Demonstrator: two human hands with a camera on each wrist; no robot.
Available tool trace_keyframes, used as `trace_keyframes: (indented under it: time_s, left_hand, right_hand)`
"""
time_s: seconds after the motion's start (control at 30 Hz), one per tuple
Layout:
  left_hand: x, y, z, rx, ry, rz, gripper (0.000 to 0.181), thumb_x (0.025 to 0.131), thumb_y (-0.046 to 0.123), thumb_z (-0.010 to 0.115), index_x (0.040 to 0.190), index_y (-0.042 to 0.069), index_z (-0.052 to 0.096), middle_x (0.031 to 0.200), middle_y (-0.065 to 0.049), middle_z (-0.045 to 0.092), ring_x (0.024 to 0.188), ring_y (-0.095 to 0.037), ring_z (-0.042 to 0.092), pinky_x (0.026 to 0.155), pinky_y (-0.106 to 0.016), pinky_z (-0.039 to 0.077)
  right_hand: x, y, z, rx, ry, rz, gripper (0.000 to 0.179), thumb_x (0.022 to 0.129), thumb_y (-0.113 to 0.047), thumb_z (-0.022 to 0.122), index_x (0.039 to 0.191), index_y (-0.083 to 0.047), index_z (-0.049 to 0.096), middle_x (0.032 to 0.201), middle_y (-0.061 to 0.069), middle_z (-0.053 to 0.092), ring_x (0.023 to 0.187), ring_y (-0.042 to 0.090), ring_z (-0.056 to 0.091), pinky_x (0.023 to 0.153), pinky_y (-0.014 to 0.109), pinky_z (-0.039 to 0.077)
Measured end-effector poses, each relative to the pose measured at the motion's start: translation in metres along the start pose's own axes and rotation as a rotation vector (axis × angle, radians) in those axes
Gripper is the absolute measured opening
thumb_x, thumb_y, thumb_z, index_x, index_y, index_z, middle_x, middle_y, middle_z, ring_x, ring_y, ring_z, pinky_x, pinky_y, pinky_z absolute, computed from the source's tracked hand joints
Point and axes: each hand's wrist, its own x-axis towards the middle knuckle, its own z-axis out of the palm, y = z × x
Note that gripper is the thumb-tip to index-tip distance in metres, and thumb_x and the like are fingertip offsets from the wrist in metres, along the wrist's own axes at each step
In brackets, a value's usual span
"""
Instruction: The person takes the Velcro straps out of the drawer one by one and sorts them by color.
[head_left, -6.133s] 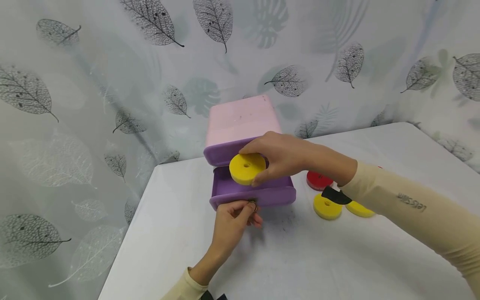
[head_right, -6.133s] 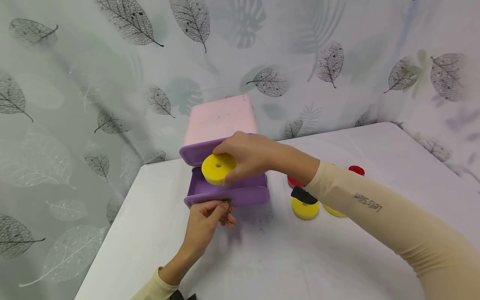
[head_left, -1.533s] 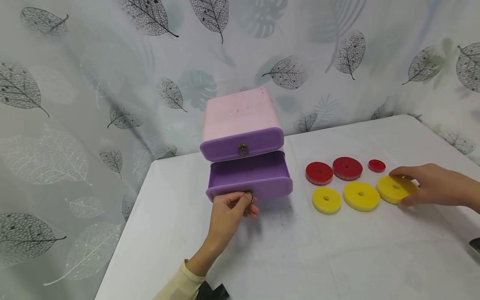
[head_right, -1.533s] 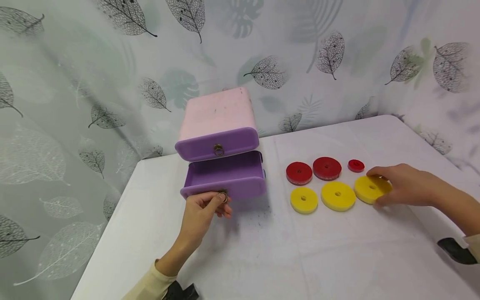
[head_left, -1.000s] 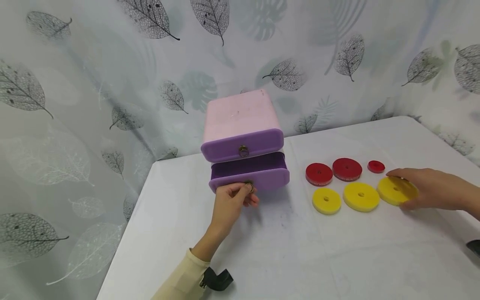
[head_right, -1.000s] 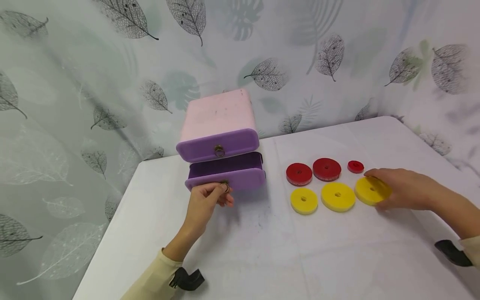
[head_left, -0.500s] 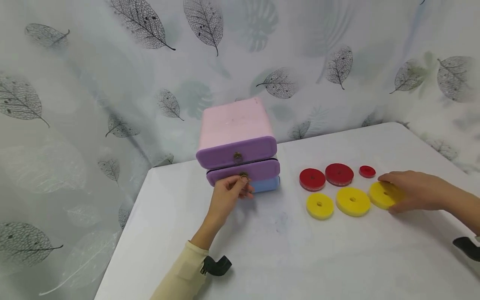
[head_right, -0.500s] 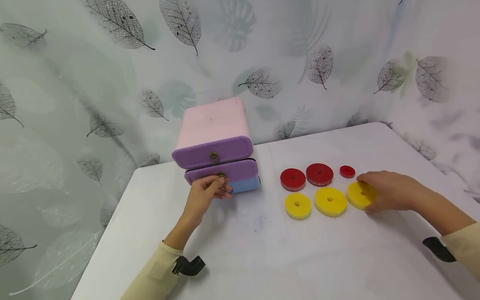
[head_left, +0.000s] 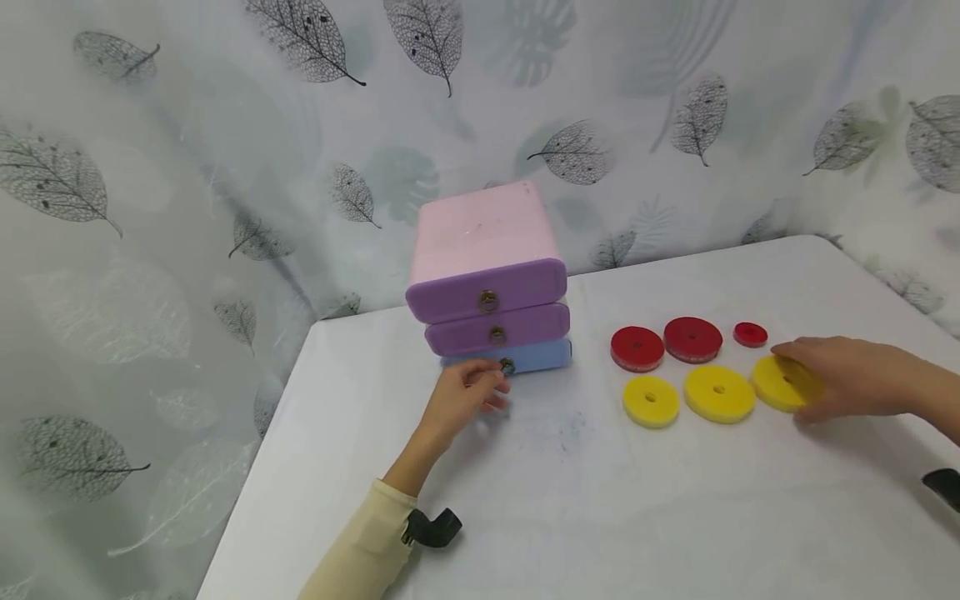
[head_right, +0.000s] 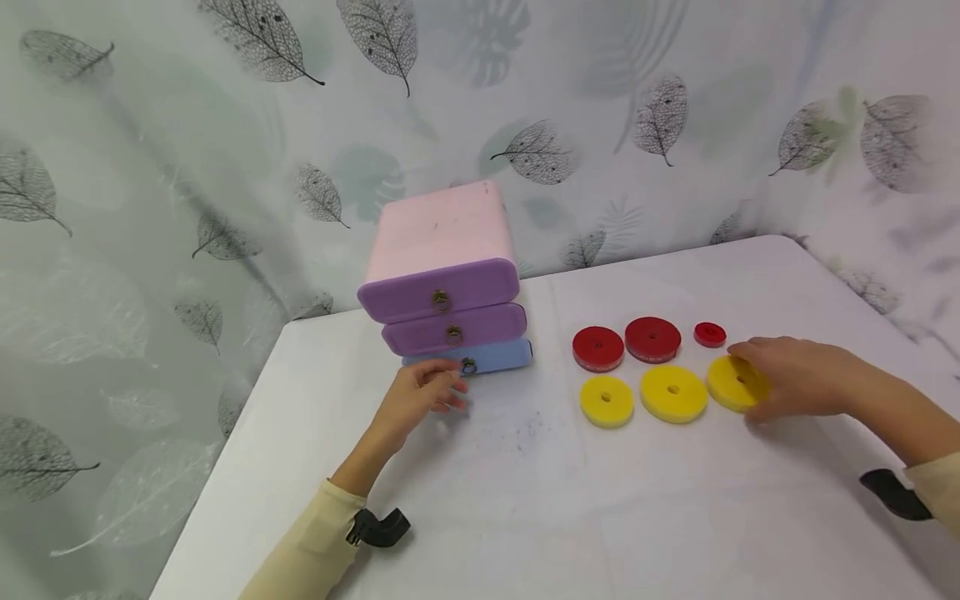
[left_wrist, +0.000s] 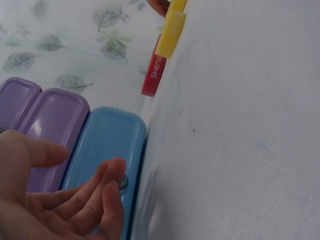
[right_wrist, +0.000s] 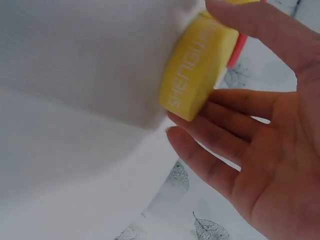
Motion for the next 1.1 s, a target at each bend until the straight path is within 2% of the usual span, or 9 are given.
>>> trace_keyframes:
  time_s: [0.07,0.17,0.3,0.37,0.53,0.7,0.9,0.97,1.1]
  left_hand:
    - [0.0,-0.005,0.0,0.008,0.019,-0.049,0.035,0.102,0.016,0.062,0.127,-0.01,0.064,0.098,-0.02,0.075,0.079,-0.034,0.075,0.071,-0.038,0.06]
    - [0.004,-0.009,0.002,-0.013,0.009,-0.106,0.034,0.102,0.015,0.062,0.125,-0.01,0.065,0.097,-0.019,0.075,0.074,-0.027,0.075,0.067,-0.032,0.059]
    - [0.013,-0.013,0.01,-0.043,-0.018,-0.137,0.033,0.102,0.016,0.063,0.125,-0.008,0.066,0.095,-0.014,0.076,0.071,-0.018,0.074,0.065,-0.027,0.056]
    - [0.017,-0.013,0.014,-0.051,-0.001,-0.14,0.031,0.102,0.016,0.064,0.123,-0.007,0.067,0.092,-0.013,0.076,0.07,-0.018,0.074,0.063,-0.027,0.057]
    - [0.026,-0.016,0.021,-0.069,0.052,-0.113,0.028,0.105,0.018,0.064,0.11,-0.009,0.071,0.086,-0.014,0.076,0.068,-0.021,0.075,0.058,-0.028,0.059]
    - [0.033,-0.022,0.027,-0.099,0.053,-0.08,0.032,0.106,0.019,0.064,0.103,-0.011,0.073,0.082,-0.016,0.075,0.064,-0.019,0.074,0.058,-0.029,0.059]
    - [0.029,-0.024,0.028,-0.123,0.086,-0.091,0.033,0.106,0.014,0.061,0.097,-0.016,0.069,0.076,-0.018,0.072,0.059,-0.016,0.07,0.056,-0.029,0.059]
    - [0.025,-0.025,0.028,-0.131,0.096,-0.105,0.032,0.105,0.014,0.061,0.095,-0.016,0.069,0.074,-0.017,0.072,0.058,-0.015,0.069,0.055,-0.029,0.059]
    - [0.017,-0.026,0.029,-0.134,0.079,-0.112,0.031,0.103,0.012,0.062,0.092,-0.015,0.071,0.072,-0.017,0.072,0.057,-0.016,0.069,0.055,-0.029,0.059]
  right_hand:
    - [0.003,0.001,-0.004,0.03,-0.019,-0.022,0.094,0.064,-0.043,0.098,0.128,0.013,0.059,0.11,0.017,0.067,0.096,0.036,0.061,0.082,0.061,0.056]
    - [0.006,0.002,-0.011,0.073,-0.035,-0.032,0.089,0.071,-0.043,0.094,0.129,0.013,0.058,0.11,0.016,0.069,0.099,0.039,0.063,0.081,0.059,0.057]
    - [0.007,-0.004,-0.022,0.069,0.024,-0.014,0.079,0.079,-0.042,0.089,0.129,0.011,0.059,0.107,0.014,0.07,0.098,0.041,0.065,0.074,0.055,0.06]
    - [0.009,-0.013,-0.029,0.064,0.073,-0.02,0.073,0.081,-0.038,0.089,0.13,0.009,0.06,0.108,0.014,0.071,0.099,0.04,0.066,0.074,0.055,0.06]
    - [0.016,-0.049,-0.05,0.097,0.196,-0.116,0.059,0.085,-0.025,0.088,0.132,0.001,0.064,0.112,0.011,0.072,0.1,0.033,0.068,0.077,0.052,0.06]
    - [0.027,-0.092,-0.066,0.173,0.27,-0.244,0.05,0.087,-0.021,0.086,0.132,-0.007,0.067,0.117,0.007,0.072,0.102,0.027,0.068,0.077,0.046,0.06]
    - [0.046,-0.14,-0.072,0.254,0.248,-0.367,0.041,0.092,-0.021,0.081,0.13,-0.012,0.069,0.124,0.001,0.07,0.108,0.023,0.066,0.082,0.043,0.06]
    - [0.053,-0.155,-0.069,0.271,0.229,-0.421,0.038,0.094,-0.02,0.078,0.13,-0.012,0.069,0.125,0.0,0.069,0.11,0.023,0.066,0.086,0.045,0.059]
    - [0.067,-0.184,-0.058,0.273,0.18,-0.544,0.038,0.097,-0.018,0.075,0.133,-0.01,0.068,0.13,0.002,0.069,0.118,0.027,0.065,0.094,0.051,0.055]
